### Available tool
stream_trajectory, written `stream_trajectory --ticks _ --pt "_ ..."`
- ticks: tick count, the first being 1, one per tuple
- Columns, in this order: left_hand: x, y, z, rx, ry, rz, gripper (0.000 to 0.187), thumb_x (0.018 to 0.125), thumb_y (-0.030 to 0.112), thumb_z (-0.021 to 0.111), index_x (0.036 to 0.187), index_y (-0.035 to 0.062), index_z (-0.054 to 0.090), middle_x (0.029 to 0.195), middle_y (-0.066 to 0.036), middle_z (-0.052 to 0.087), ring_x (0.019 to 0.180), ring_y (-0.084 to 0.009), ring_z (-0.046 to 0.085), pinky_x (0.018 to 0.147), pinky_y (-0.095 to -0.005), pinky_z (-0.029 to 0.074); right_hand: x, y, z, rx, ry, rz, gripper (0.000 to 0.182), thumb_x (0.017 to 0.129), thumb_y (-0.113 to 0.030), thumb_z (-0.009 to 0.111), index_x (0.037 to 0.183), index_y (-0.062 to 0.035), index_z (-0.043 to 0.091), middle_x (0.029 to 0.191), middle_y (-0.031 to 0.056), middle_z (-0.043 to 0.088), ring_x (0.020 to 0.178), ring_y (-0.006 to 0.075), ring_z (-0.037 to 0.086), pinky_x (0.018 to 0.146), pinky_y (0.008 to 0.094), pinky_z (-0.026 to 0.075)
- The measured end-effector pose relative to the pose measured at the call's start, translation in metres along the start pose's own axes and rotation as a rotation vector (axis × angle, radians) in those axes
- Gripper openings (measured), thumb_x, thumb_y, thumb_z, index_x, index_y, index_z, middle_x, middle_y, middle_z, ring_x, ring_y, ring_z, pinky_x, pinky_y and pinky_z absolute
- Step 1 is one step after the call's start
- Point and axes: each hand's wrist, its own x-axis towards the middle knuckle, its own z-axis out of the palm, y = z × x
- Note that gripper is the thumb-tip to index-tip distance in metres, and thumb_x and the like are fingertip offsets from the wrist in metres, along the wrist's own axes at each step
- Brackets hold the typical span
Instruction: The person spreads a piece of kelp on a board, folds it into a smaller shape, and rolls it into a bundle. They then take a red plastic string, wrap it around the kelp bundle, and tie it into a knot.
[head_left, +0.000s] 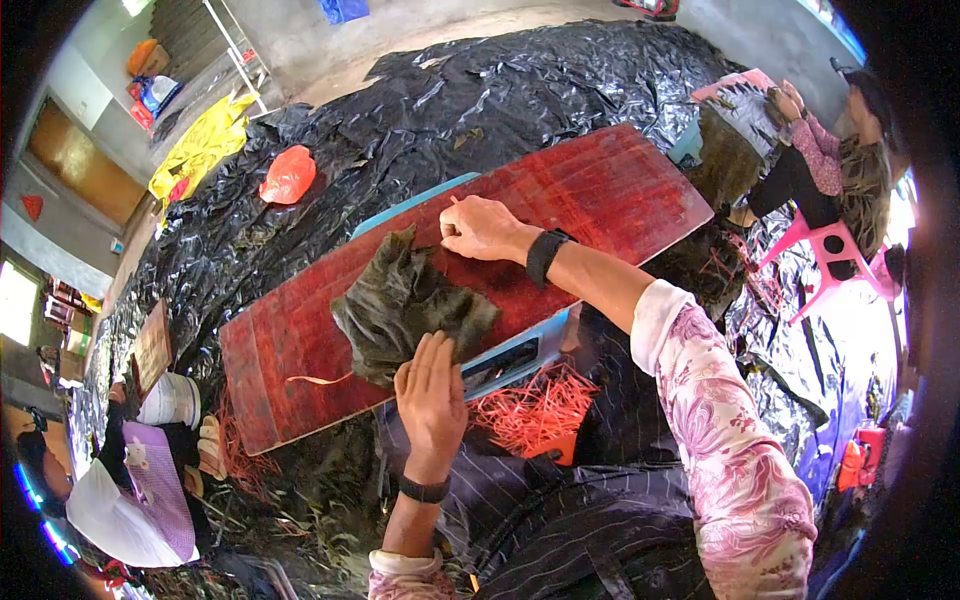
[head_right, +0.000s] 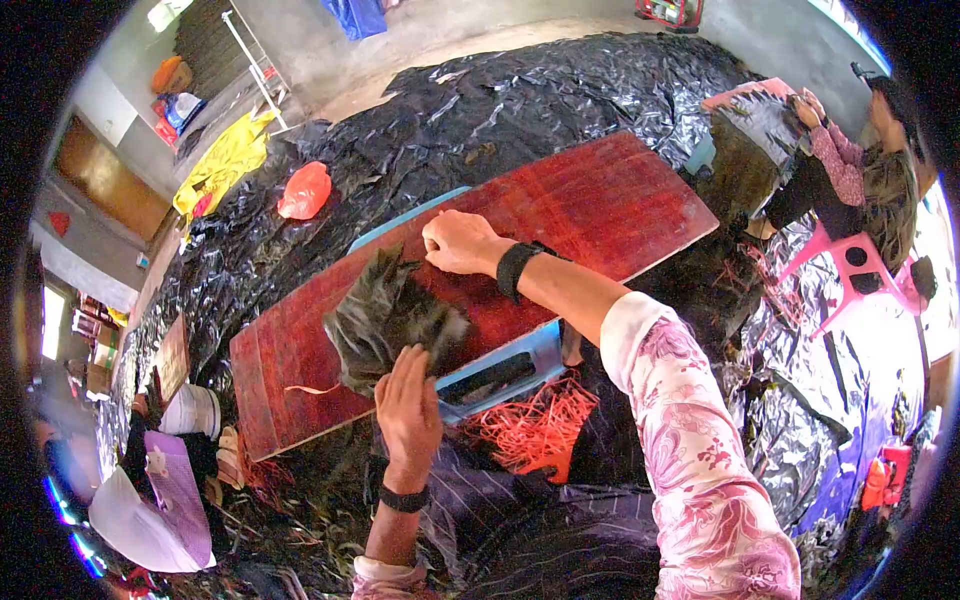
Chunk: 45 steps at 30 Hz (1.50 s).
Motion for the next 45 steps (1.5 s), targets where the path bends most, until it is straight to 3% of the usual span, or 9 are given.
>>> stream_trajectory --ticks 8,12,17,20,23,25,28,34,45 --pt "-0.001 0.013 0.005 0.158 -0.068 0.115 0.029 0.087 0.006 0.063 0.116 0.0017 0.063 0.125 -0.013 0.063 0.123 -0.0272 0.056 0.100 -0.0428 0.040 -0.027 -0.008 -0.027 -0.200 0.091 -0.301 0.016 0.089 -0.017 0.055 0.078 -0.0074 0.059 0.087 0.0115 0.058 0.080 0.0341 0.063 0.068 0.0463 0.051" --pt "0.002 0.018 -0.006 -0.064 -0.008 0.025 0.023 0.089 0.006 0.061 0.112 0.0041 0.065 0.123 -0.012 0.064 0.121 -0.0270 0.057 0.101 -0.0427 0.040 -0.045 -0.023 -0.039 -0.309 0.143 -0.260 0.008 0.085 -0.011 0.056 0.079 -0.0060 0.058 0.098 0.0126 0.054 0.079 0.0308 0.064 0.066 0.0445 0.053" --pt "-0.014 -0.043 -0.050 0.178 0.261 -0.235 0.022 0.090 0.006 0.058 0.111 0.0040 0.066 0.125 -0.013 0.062 0.118 -0.0315 0.057 0.101 -0.0428 0.040 -0.045 -0.025 -0.036 -0.469 0.181 -0.220 0.006 0.082 -0.010 0.057 0.078 -0.0063 0.058 0.089 0.0120 0.053 0.078 0.0298 0.065 0.058 0.0435 0.053" --pt "-0.018 -0.084 -0.081 0.398 0.167 -0.323 0.027 0.091 0.007 0.055 0.116 0.0048 0.065 0.132 -0.015 0.057 0.126 -0.0368 0.049 0.107 -0.0459 0.037 -0.041 -0.016 -0.026 -0.495 0.163 -0.209 0.009 0.085 -0.012 0.058 0.079 -0.0067 0.059 0.078 0.0122 0.057 0.070 0.0321 0.065 0.057 0.0426 0.052" --pt "-0.018 -0.098 -0.094 0.264 -0.050 -0.269 0.028 0.088 0.005 0.061 0.115 0.0074 0.066 0.136 -0.014 0.054 0.130 -0.0374 0.044 0.108 -0.0443 0.038 -0.037 -0.009 -0.018 -0.307 0.232 -0.116 0.011 0.089 -0.016 0.061 0.085 -0.0075 0.066 0.072 0.0123 0.063 0.064 0.0261 0.067 0.054 0.0388 0.051" --pt "-0.018 -0.103 -0.091 0.250 -0.096 -0.252 0.018 0.086 0.005 0.064 0.103 0.0060 0.068 0.127 -0.012 0.060 0.126 -0.0334 0.050 0.103 -0.0425 0.041 -0.033 -0.008 -0.017 0.436 0.076 0.183 0.014 0.091 -0.021 0.065 0.093 -0.0081 0.071 0.081 0.0091 0.071 0.065 0.0157 0.068 0.051 0.0325 0.048" --pt "-0.013 -0.107 -0.093 0.251 -0.092 -0.216 0.012 0.086 0.005 0.064 0.097 0.0050 0.068 0.115 -0.010 0.065 0.115 -0.0320 0.057 0.096 -0.0415 0.045 -0.031 -0.014 -0.026 0.793 0.030 0.435 0.016 0.091 -0.020 0.067 0.097 -0.0065 0.073 0.087 0.0034 0.072 0.071 0.0088 0.067 0.051 0.0259 0.045" --pt "-0.019 -0.110 -0.093 0.189 -0.021 -0.247 0.005 0.089 0.004 0.060 0.093 0.0038 0.059 0.094 -0.012 0.062 0.093 -0.0326 0.059 0.081 -0.0406 0.048 -0.032 -0.001 -0.018 0.975 0.092 0.428 0.015 0.089 -0.017 0.070 0.096 -0.0046 0.071 0.089 0.0025 0.072 0.077 0.0085 0.067 0.054 0.0215 0.044" --pt "-0.051 -0.092 -0.122 0.186 -0.038 -0.377 0.004 0.094 0.008 0.057 0.096 0.0052 0.059 0.089 -0.016 0.063 0.082 -0.0374 0.063 0.068 -0.0409 0.050 -0.039 -0.003 0.000 0.975 0.029 0.461 0.011 0.085 -0.012 0.072 0.092 -0.0045 0.071 0.086 0.0022 0.072 0.073 0.0073 0.065 0.052 0.0213 0.045"
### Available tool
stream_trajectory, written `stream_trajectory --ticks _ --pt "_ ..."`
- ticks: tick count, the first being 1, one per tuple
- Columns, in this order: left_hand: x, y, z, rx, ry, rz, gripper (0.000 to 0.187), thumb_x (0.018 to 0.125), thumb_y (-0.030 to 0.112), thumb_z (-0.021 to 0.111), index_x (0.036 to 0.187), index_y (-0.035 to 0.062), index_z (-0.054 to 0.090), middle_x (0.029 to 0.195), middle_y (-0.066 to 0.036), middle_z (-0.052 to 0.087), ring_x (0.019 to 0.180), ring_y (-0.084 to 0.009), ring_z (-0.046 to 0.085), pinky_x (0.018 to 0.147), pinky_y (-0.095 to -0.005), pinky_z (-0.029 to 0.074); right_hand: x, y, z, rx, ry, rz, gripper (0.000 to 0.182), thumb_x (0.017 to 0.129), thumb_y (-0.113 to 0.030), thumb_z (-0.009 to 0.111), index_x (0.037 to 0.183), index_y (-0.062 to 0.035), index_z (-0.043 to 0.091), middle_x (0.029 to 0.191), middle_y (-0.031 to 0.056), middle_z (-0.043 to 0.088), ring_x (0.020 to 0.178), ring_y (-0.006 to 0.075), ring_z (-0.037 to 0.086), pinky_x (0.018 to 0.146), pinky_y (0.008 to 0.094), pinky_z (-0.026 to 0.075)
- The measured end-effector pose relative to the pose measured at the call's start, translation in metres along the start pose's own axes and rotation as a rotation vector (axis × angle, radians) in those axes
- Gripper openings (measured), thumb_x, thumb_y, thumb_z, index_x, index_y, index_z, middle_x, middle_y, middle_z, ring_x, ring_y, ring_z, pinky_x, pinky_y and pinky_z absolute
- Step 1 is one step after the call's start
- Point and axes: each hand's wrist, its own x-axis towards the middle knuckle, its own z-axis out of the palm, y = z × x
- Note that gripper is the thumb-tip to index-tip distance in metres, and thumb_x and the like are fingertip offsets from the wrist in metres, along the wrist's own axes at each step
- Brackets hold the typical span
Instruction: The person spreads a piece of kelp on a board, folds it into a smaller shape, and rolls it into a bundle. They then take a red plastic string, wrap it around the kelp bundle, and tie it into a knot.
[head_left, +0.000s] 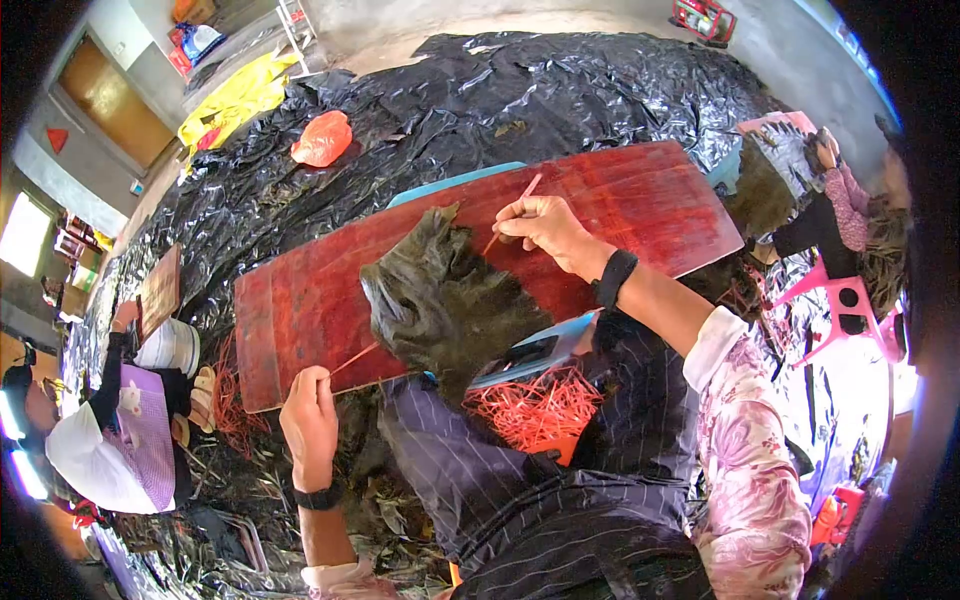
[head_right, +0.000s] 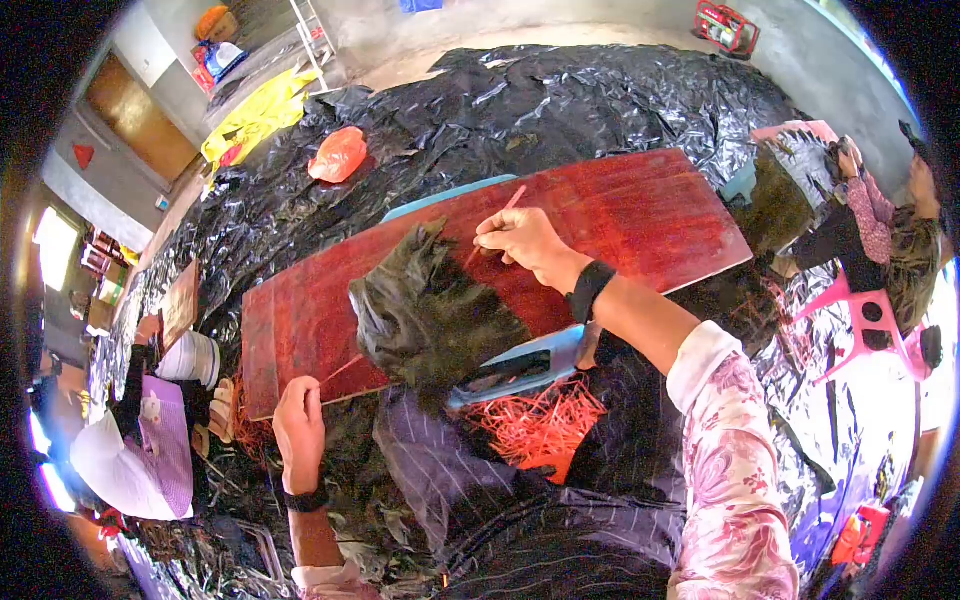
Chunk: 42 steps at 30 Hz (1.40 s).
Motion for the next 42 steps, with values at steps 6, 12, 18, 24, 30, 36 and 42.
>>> stream_trajectory --ticks 6,12,18,24,30,36,42 --pt "-0.012 -0.005 -0.012 -0.013 -0.030 -0.039 0.004 0.092 0.005 0.058 0.096 0.0039 0.059 0.088 -0.017 0.061 0.079 -0.0378 0.061 0.069 -0.0400 0.049 -0.003 -0.004 0.009 0.019 0.016 -0.007 0.010 0.086 -0.012 0.071 0.093 -0.0051 0.070 0.088 0.0021 0.071 0.077 0.0069 0.065 0.057 0.0225 0.047" --pt "0.016 0.035 -0.029 -0.073 -0.007 -0.002 0.005 0.089 0.001 0.058 0.094 0.0000 0.060 0.086 -0.016 0.061 0.078 -0.0332 0.062 0.072 -0.0375 0.049 -0.011 -0.026 0.027 -0.167 -0.114 -0.438 0.007 0.090 -0.006 0.064 0.096 -0.0008 0.067 0.092 0.0003 0.069 0.087 0.0098 0.064 0.075 0.0261 0.052" --pt "0.061 0.075 -0.017 -0.216 -0.054 0.219 0.006 0.089 0.000 0.059 0.094 0.0012 0.060 0.085 -0.014 0.060 0.076 -0.0318 0.062 0.067 -0.0366 0.049 -0.028 -0.032 0.054 -0.325 -0.269 -0.600 0.006 0.093 -0.004 0.061 0.098 -0.0025 0.063 0.088 0.0063 0.068 0.087 0.0132 0.065 0.080 0.0294 0.053" --pt "0.105 0.095 0.008 -0.200 -0.090 0.449 0.005 0.088 0.004 0.062 0.093 0.0029 0.061 0.086 -0.012 0.061 0.080 -0.0326 0.064 0.068 -0.0384 0.051 -0.037 -0.043 0.076 -0.323 -0.322 -0.375 0.023 0.095 -0.003 0.051 0.118 -0.0011 0.052 0.084 0.0115 0.068 0.077 0.0200 0.068 0.072 0.0336 0.053" --pt "0.133 0.094 0.023 -0.125 -0.082 0.571 0.006 0.087 0.007 0.063 0.093 0.0051 0.062 0.087 -0.010 0.060 0.082 -0.0310 0.064 0.069 -0.0394 0.052 -0.028 -0.028 0.078 -0.093 -0.380 -0.169 0.020 0.096 -0.014 0.059 0.101 0.0037 0.065 0.079 0.0002 0.066 0.071 0.0081 0.062 0.065 0.0254 0.051" --pt "0.148 0.099 0.032 -0.147 -0.088 0.603 0.008 0.086 0.006 0.063 0.094 0.0050 0.062 0.087 -0.010 0.059 0.081 -0.0307 0.063 0.068 -0.0394 0.052 -0.016 -0.013 0.084 -0.168 -0.427 -0.161 0.019 0.096 -0.016 0.060 0.097 0.0010 0.068 0.075 0.0018 0.065 0.067 0.0081 0.060 0.062 0.0255 0.050" --pt "0.155 0.097 0.050 -0.177 -0.121 0.586 0.008 0.087 0.007 0.061 0.094 0.0054 0.063 0.089 -0.009 0.059 0.080 -0.0312 0.063 0.067 -0.0391 0.052 -0.017 -0.009 0.085 -0.059 -0.598 -0.202 0.027 0.096 -0.025 0.064 0.088 -0.0006 0.071 0.070 -0.0013 0.062 0.065 0.0068 0.055 0.062 0.0254 0.048"
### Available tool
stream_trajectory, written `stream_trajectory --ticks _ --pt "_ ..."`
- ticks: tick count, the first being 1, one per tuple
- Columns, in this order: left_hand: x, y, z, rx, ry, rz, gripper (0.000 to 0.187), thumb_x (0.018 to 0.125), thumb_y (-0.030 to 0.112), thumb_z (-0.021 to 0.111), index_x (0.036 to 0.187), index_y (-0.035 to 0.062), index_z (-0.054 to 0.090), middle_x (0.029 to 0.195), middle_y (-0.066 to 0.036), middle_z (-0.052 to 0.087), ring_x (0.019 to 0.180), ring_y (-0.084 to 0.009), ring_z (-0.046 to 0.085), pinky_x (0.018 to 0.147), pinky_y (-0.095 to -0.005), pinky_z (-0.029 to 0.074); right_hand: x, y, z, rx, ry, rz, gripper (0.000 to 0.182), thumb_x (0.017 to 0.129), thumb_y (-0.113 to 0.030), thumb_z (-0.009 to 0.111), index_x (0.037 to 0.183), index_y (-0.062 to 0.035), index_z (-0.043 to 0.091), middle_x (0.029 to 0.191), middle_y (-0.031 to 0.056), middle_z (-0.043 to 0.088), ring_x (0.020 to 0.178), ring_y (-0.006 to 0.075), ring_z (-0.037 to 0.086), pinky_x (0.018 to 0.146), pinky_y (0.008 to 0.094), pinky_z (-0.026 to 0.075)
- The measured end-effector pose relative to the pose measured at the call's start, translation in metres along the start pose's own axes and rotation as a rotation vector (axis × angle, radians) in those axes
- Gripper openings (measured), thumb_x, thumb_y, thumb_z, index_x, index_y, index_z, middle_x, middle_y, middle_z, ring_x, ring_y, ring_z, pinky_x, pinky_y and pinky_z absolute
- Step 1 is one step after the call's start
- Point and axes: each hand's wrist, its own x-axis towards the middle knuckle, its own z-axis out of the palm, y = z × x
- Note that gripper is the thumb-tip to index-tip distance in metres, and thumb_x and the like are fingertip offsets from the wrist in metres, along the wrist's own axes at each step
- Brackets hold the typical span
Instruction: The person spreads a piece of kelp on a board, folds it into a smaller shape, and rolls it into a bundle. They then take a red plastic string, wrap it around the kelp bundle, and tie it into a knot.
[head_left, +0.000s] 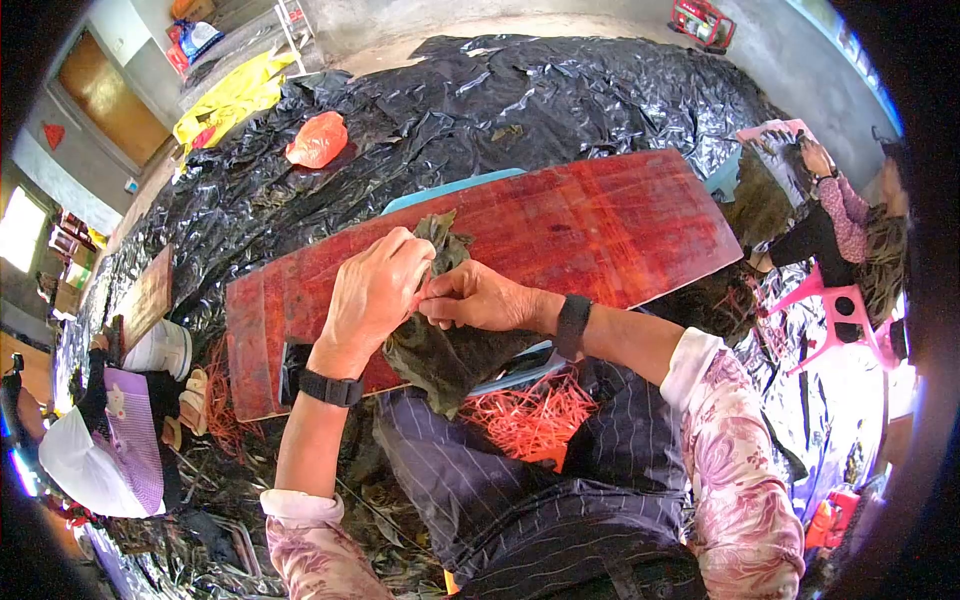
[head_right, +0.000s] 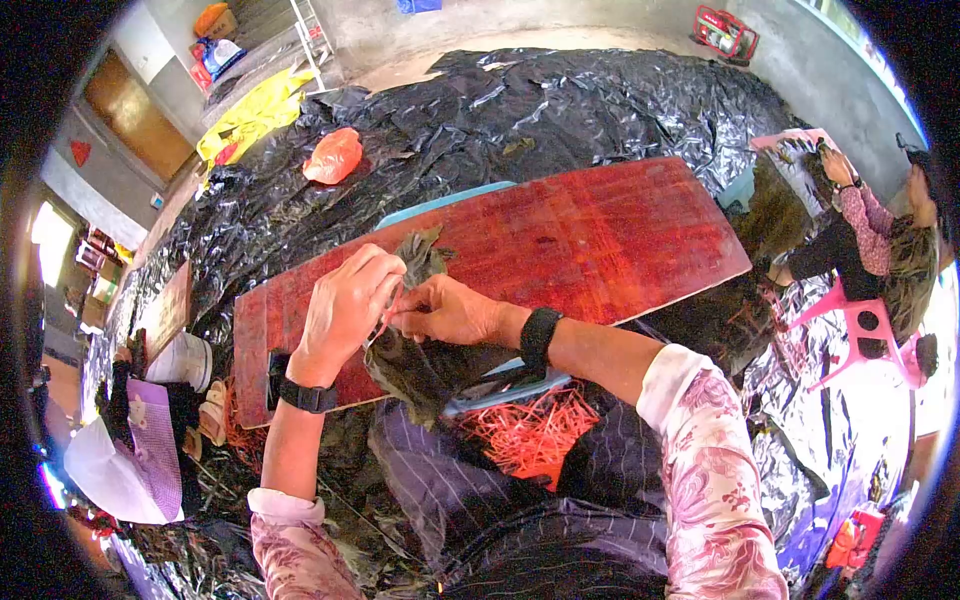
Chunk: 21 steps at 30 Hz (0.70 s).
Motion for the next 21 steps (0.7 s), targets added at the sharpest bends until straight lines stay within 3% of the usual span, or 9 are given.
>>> stream_trajectory --ticks 4,6,10,13,14,17,19,20,21 --pt "0.000 -0.005 0.009 -0.041 0.032 -0.003 0.008 0.085 0.007 0.064 0.093 0.0073 0.060 0.086 -0.007 0.057 0.077 -0.0317 0.063 0.063 -0.0407 0.050 -0.004 -0.012 0.001 0.092 0.047 0.081 0.029 0.095 -0.029 0.066 0.083 -0.0028 0.071 0.069 -0.0022 0.060 0.064 0.0061 0.053 0.058 0.0249 0.044" --pt "0.000 -0.003 0.009 -0.182 -0.031 -0.131 0.009 0.087 0.008 0.063 0.096 0.0065 0.061 0.091 -0.007 0.060 0.077 -0.0321 0.063 0.064 -0.0394 0.051 -0.001 -0.004 -0.002 0.191 0.058 0.068 0.028 0.094 -0.030 0.068 0.085 -0.0045 0.074 0.068 -0.0028 0.060 0.062 0.0053 0.052 0.056 0.0241 0.042" --pt "-0.002 -0.013 0.010 -0.272 0.052 -0.094 0.017 0.089 0.006 0.063 0.106 0.0059 0.062 0.102 -0.007 0.063 0.082 -0.0266 0.065 0.065 -0.0340 0.051 0.001 -0.004 -0.001 0.231 0.102 0.096 0.025 0.094 -0.029 0.067 0.089 -0.0057 0.075 0.068 -0.0028 0.061 0.060 0.0049 0.052 0.054 0.0233 0.041" --pt "-0.007 -0.015 0.006 -0.406 0.361 -0.294 0.035 0.090 0.002 0.063 0.125 0.0066 0.059 0.125 -0.009 0.059 0.099 -0.0151 0.060 0.069 -0.0254 0.050 0.000 -0.010 -0.001 0.232 0.134 0.131 0.023 0.094 -0.026 0.066 0.089 -0.0057 0.076 0.067 -0.0027 0.061 0.059 0.0053 0.052 0.054 0.0230 0.041" --pt "-0.011 -0.018 0.005 -0.356 0.425 -0.358 0.031 0.093 0.006 0.061 0.124 0.0048 0.059 0.126 -0.010 0.058 0.101 -0.0162 0.060 0.072 -0.0249 0.051 0.000 -0.011 -0.001 0.208 0.124 0.146 0.025 0.095 -0.028 0.065 0.092 -0.0058 0.076 0.068 -0.0034 0.061 0.061 0.0049 0.053 0.056 0.0224 0.042" --pt "-0.031 -0.020 -0.001 -0.470 0.406 -0.547 0.033 0.099 0.018 0.059 0.129 0.0056 0.057 0.119 -0.005 0.063 0.106 -0.0119 0.059 0.085 -0.0260 0.050 -0.001 -0.011 -0.002 0.190 0.110 0.153 0.025 0.096 -0.028 0.064 0.093 -0.0055 0.075 0.069 -0.0039 0.060 0.064 0.0044 0.053 0.057 0.0219 0.042" --pt "-0.041 -0.017 0.005 -0.548 0.338 -0.490 0.033 0.098 0.017 0.059 0.129 0.0047 0.057 0.116 -0.004 0.063 0.104 -0.0110 0.059 0.084 -0.0256 0.049 0.000 -0.010 0.000 0.199 0.105 0.144 0.025 0.096 -0.026 0.063 0.092 -0.0051 0.075 0.069 -0.0039 0.060 0.063 0.0043 0.053 0.057 0.0219 0.042" --pt "-0.044 -0.013 0.006 -0.630 0.272 -0.434 0.033 0.098 0.017 0.060 0.129 0.0038 0.057 0.113 -0.004 0.064 0.103 -0.0101 0.059 0.084 -0.0253 0.049 0.001 -0.010 0.001 0.193 0.120 0.123 0.024 0.095 -0.024 0.064 0.084 -0.0044 0.073 0.066 -0.0031 0.059 0.060 0.0047 0.052 0.054 0.0223 0.041" --pt "-0.050 -0.004 0.006 -0.701 0.185 -0.539 0.033 0.097 0.014 0.061 0.127 0.0020 0.058 0.110 -0.003 0.065 0.099 -0.0085 0.059 0.082 -0.0245 0.049 0.001 -0.010 0.002 0.187 0.136 0.102 0.026 0.094 -0.021 0.064 0.076 -0.0037 0.071 0.063 -0.0023 0.059 0.056 0.0051 0.050 0.052 0.0227 0.039"
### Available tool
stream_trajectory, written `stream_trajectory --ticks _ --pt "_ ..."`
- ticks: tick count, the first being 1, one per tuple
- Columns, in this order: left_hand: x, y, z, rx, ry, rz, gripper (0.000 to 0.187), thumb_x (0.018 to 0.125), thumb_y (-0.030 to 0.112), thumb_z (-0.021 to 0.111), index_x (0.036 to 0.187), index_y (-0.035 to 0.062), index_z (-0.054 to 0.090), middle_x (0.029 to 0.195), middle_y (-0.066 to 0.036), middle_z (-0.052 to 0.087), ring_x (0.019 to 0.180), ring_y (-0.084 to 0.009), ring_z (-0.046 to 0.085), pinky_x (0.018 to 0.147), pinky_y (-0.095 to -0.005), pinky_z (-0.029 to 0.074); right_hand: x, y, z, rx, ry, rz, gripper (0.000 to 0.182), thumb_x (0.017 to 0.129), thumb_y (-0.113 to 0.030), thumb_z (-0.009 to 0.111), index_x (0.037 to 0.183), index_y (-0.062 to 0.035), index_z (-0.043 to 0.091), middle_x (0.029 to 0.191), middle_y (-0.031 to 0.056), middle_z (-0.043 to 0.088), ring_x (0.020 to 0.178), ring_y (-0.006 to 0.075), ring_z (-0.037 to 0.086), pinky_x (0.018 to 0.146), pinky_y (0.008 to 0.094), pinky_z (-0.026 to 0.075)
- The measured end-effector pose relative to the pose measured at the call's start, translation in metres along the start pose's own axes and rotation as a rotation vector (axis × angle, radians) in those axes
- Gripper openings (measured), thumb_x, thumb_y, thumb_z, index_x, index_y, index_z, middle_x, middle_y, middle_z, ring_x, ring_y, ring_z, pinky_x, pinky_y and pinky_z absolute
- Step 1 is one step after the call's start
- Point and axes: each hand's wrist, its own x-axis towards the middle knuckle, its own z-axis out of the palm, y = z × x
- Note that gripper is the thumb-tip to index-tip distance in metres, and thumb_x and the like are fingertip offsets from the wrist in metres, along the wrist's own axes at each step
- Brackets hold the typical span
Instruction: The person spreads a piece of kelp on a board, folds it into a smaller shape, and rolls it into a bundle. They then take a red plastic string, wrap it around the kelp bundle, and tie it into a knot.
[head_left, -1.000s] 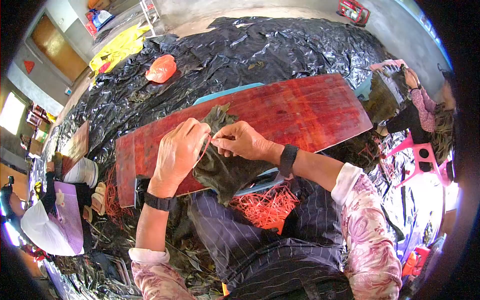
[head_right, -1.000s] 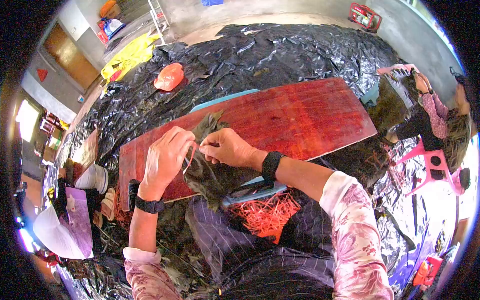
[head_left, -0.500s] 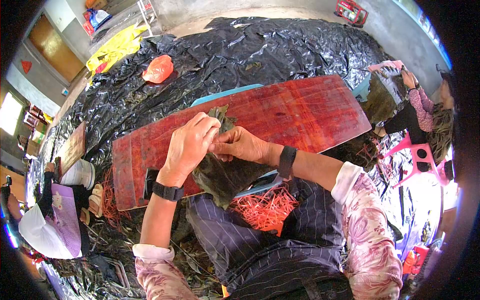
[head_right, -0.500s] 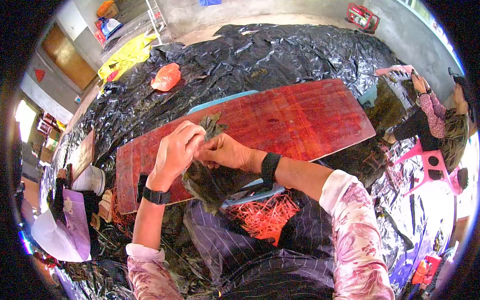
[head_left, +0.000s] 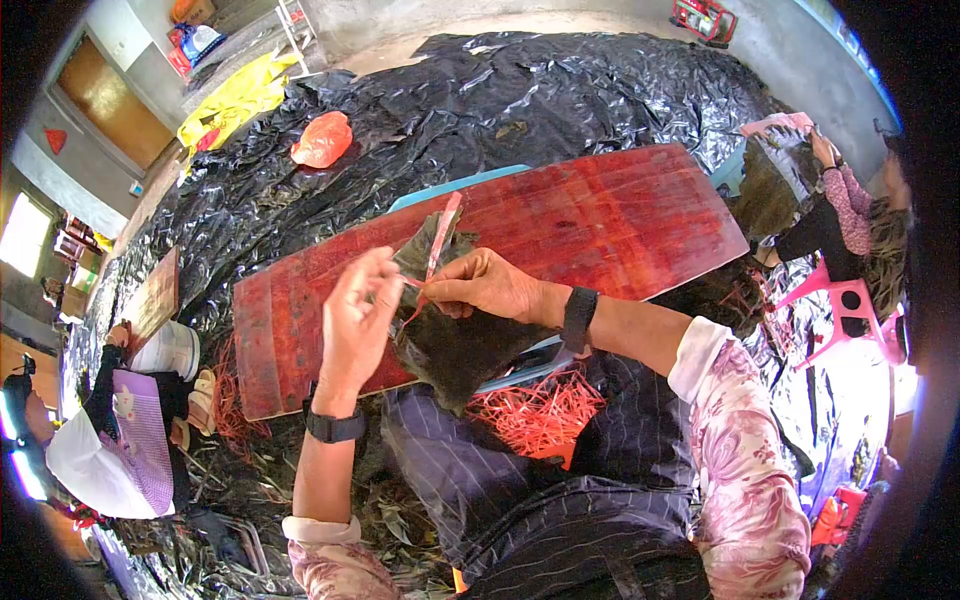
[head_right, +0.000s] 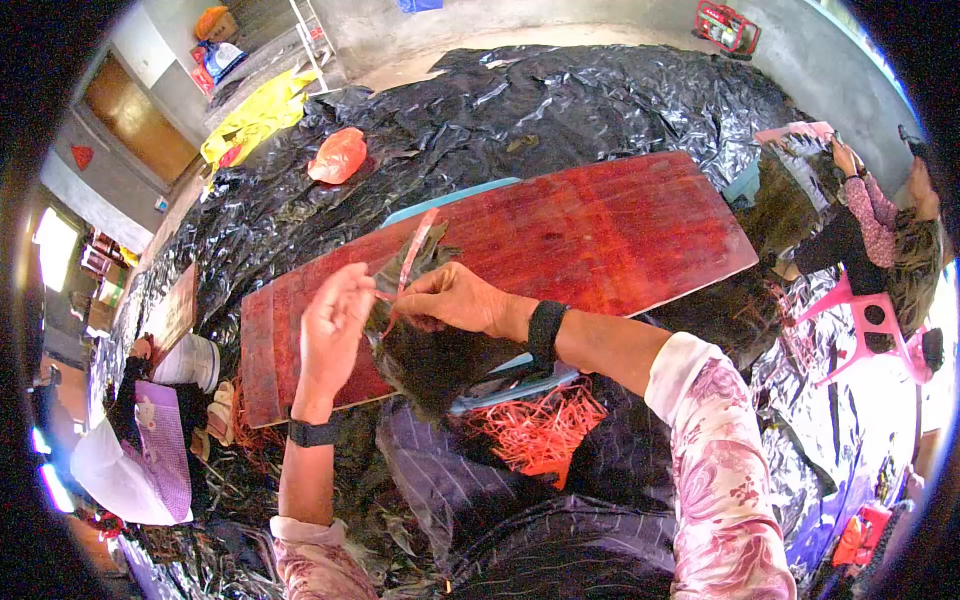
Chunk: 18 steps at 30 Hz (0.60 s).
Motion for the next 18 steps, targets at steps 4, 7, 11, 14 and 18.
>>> stream_trajectory --ticks 4,7,11,14,18 --pt "-0.009 0.004 0.007 0.167 -0.101 0.053 0.022 0.091 0.005 0.066 0.112 0.0014 0.066 0.099 -0.001 0.066 0.087 -0.0076 0.058 0.079 -0.0237 0.049 -0.001 -0.001 0.002 0.000 -0.012 0.006 0.028 0.093 -0.021 0.065 0.070 -0.0041 0.067 0.062 -0.0024 0.058 0.056 0.0052 0.050 0.051 0.0231 0.038" --pt "-0.010 0.000 0.013 0.153 -0.029 0.118 0.019 0.089 0.001 0.066 0.108 0.0004 0.068 0.093 -0.003 0.066 0.083 -0.0088 0.058 0.077 -0.0237 0.048 -0.001 0.002 0.001 -0.017 0.013 0.020 0.028 0.093 -0.021 0.065 0.071 -0.0039 0.068 0.062 -0.0026 0.058 0.056 0.0054 0.050 0.051 0.0231 0.038" --pt "-0.011 0.006 0.018 0.034 0.024 0.037 0.015 0.088 0.000 0.065 0.103 0.0002 0.069 0.093 -0.004 0.065 0.081 -0.0104 0.059 0.075 -0.0248 0.048 -0.002 0.002 -0.003 -0.010 -0.019 -0.005 0.026 0.093 -0.020 0.065 0.074 -0.0036 0.069 0.064 -0.0025 0.059 0.057 0.0051 0.051 0.051 0.0231 0.039" --pt "-0.011 0.004 0.013 0.199 -0.057 0.163 0.017 0.089 -0.001 0.063 0.104 0.0021 0.069 0.092 -0.004 0.063 0.080 -0.0113 0.060 0.070 -0.0250 0.047 -0.004 -0.001 -0.001 -0.049 -0.016 -0.011 0.023 0.092 -0.019 0.065 0.078 -0.0023 0.070 0.066 -0.0025 0.061 0.060 0.0049 0.052 0.053 0.0233 0.041" --pt "-0.011 0.004 0.011 0.332 -0.048 0.241 0.017 0.090 -0.001 0.063 0.105 0.0019 0.068 0.094 -0.004 0.064 0.080 -0.0111 0.060 0.069 -0.0250 0.047 -0.002 0.001 -0.002 -0.136 -0.026 -0.043 0.021 0.092 -0.017 0.066 0.084 0.0007 0.072 0.068 -0.0023 0.062 0.062 0.0049 0.053 0.056 0.0237 0.044"
